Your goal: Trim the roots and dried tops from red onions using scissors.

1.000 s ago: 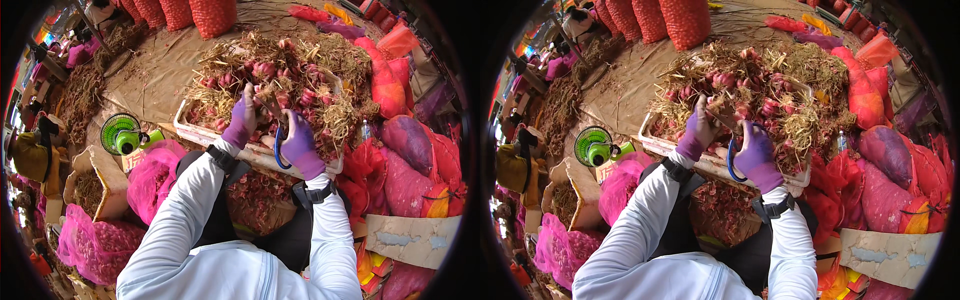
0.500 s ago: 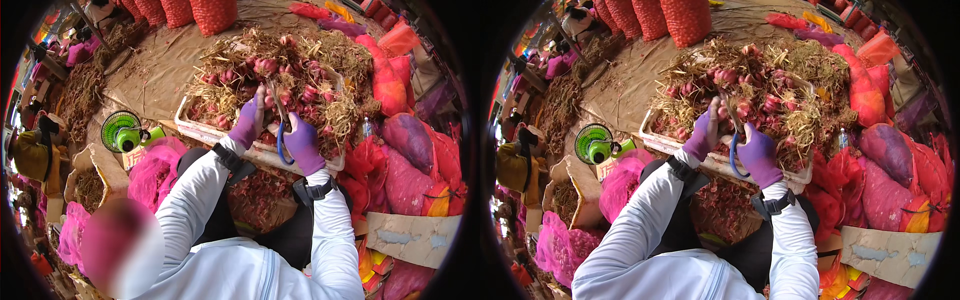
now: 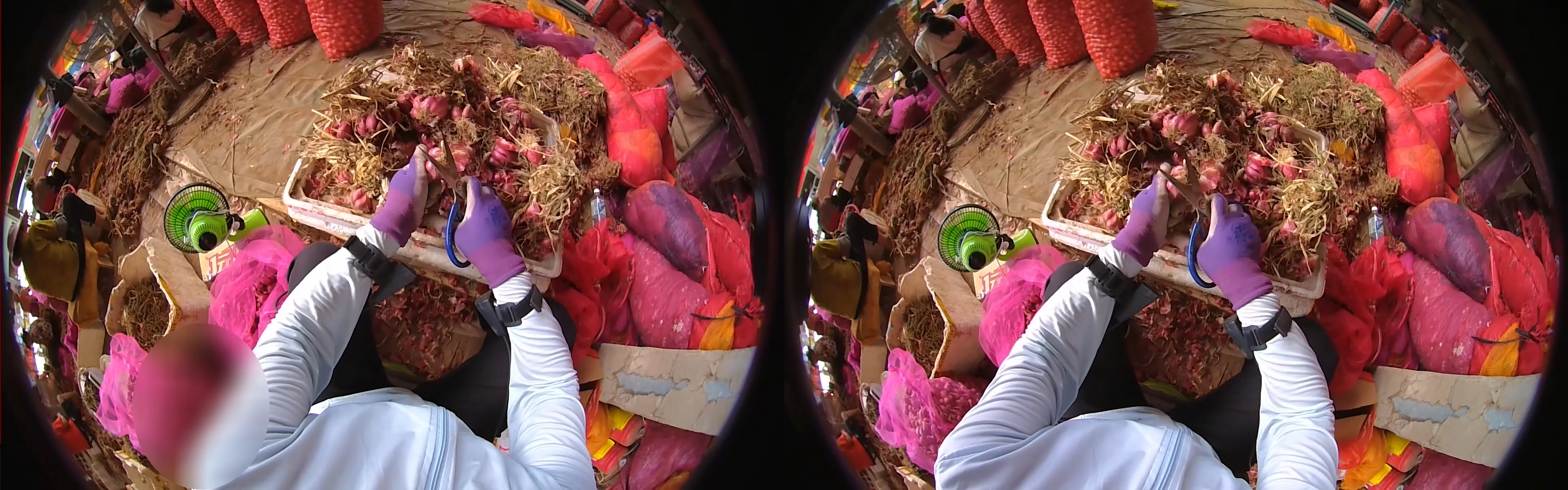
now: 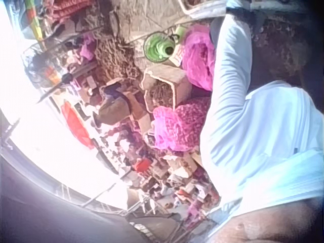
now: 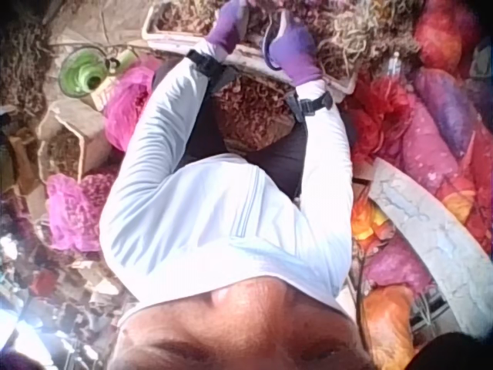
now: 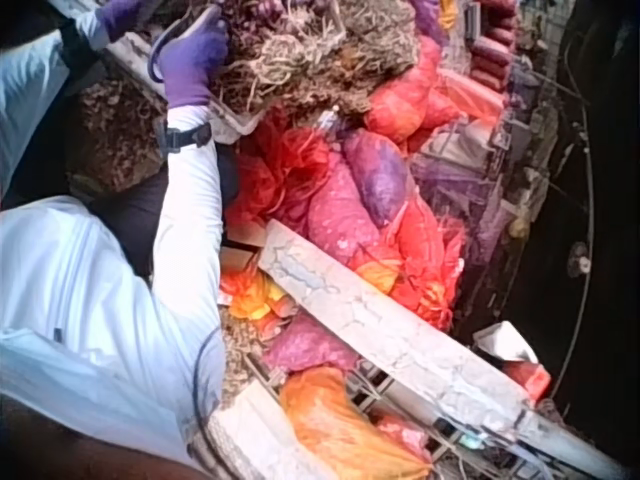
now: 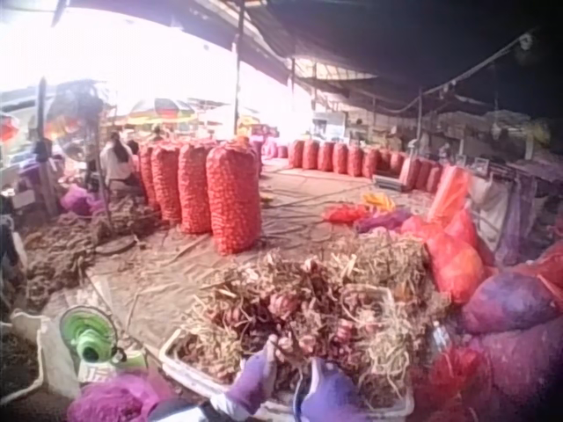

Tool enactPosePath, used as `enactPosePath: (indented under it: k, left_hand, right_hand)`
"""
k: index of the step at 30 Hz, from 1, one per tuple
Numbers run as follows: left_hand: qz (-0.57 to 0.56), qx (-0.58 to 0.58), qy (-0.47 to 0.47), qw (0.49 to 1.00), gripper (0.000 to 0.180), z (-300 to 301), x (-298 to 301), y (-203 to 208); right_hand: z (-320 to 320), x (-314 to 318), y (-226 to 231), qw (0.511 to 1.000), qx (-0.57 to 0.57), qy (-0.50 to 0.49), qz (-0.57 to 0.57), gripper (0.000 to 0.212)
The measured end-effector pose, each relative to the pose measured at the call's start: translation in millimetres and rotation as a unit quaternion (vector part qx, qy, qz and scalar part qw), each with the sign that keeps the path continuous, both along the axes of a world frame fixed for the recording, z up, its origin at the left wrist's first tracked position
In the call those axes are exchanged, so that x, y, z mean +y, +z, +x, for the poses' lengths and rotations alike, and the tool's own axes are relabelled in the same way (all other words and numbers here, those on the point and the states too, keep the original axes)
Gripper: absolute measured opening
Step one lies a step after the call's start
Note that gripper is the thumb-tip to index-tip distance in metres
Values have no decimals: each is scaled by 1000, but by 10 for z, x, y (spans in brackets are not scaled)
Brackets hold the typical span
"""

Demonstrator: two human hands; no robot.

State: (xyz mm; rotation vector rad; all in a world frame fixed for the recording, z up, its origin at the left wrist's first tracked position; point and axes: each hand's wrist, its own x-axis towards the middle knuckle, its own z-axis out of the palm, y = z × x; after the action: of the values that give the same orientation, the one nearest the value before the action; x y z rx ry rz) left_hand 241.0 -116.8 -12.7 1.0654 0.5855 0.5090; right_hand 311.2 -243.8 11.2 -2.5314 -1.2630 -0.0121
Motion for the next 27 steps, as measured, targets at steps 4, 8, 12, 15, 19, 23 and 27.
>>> enactPosePath:
  k: [4,8,12,15,19,23,27]
  left_hand:
    - [-73,34,-2,997,51,-16,56,-3]
    - [12,21,44,999,47,-51,29,39]
    - [-56,-19,-46,997,37,122,-133,192]
    - [185,47,-2,982,35,80,-201,17]
    - [311,-7,-51,949,31,-57,-103,-38]
    - [147,-50,-135,979,40,80,-100,-179]
    - [122,-96,-45,987,40,127,-125,-202]
  right_hand:
    - [25,9,-68,999,-32,-18,-2,50]
    - [15,-31,74,993,113,-10,29,42]
    - [217,-140,-131,826,392,3,404,27]
    - [102,3,-34,798,385,1,463,33]
    - [58,140,-75,875,202,-34,439,35]
    - [155,139,-156,827,300,-32,475,38]
    - [38,54,87,642,548,-83,530,35]
